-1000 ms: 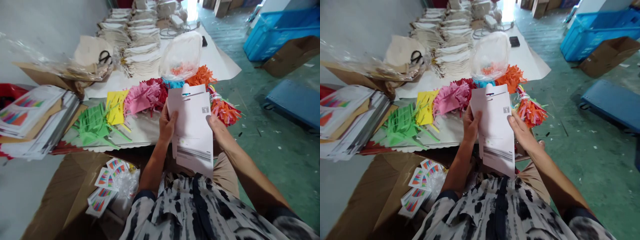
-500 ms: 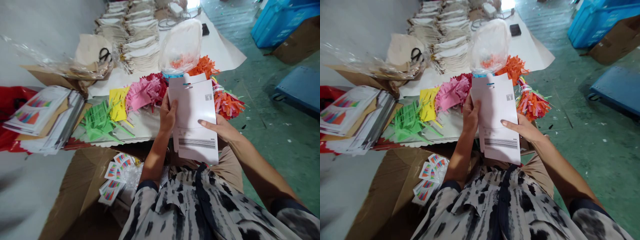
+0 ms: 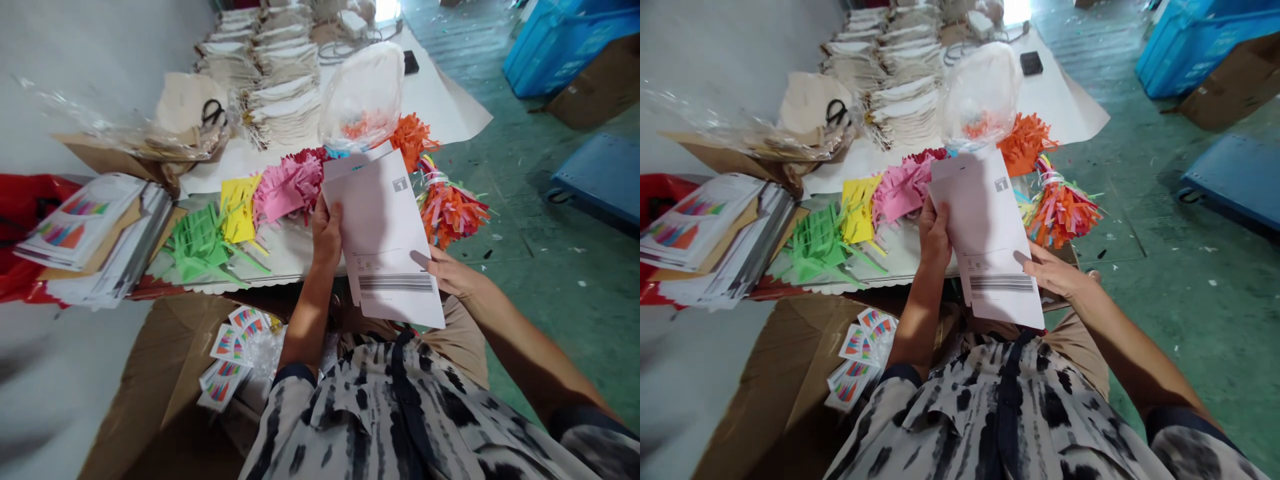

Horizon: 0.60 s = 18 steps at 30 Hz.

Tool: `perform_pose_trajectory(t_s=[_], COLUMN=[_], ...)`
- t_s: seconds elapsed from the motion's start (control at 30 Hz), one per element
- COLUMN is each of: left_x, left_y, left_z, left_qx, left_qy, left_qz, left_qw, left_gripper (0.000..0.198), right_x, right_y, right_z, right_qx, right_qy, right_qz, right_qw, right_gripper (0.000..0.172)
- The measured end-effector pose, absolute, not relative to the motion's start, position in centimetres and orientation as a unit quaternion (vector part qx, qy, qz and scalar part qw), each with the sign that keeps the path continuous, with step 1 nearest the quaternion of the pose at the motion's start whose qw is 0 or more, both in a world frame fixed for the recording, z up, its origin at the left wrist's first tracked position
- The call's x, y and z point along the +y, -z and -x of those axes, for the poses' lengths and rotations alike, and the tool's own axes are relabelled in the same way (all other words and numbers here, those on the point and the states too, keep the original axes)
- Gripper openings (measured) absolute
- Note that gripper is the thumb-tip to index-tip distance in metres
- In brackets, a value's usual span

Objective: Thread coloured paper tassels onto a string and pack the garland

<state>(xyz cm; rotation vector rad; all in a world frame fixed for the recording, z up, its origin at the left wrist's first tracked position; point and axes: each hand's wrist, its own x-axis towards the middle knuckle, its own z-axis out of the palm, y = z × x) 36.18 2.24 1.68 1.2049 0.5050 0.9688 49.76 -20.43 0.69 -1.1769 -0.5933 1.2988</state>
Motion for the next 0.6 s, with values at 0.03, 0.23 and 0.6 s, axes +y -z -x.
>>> perform_pose_trajectory(t_s=[0.03, 0.23, 0.6], left_x=[2.3, 4.1, -4.3], left_y=[-1.9, -1.9, 2.1], left_z=[-36.1, -35.9, -37.1], left_qx=[0.223, 0.182, 0.286], left_qy=[-0.448, -0.493, -0.36], left_qz=[-0.548, -0.582, -0.563], left_qw=[0.67, 0.621, 0.687], left_gripper=[0.08, 0.096, 0.096], right_x=[-20.6, -20.4, -18.2], right_y=[-0.5, -0.2, 1.3], right_z=[-49.7, -50.9, -51.0], right_qx=[-0.245, -0.277, -0.291], right_qy=[-0.558, -0.407, -0.201], right_qz=[0.522, 0.649, 0.682], right_qw=[0.597, 0.58, 0.64], right_gripper=[0.067, 0.047, 0.059])
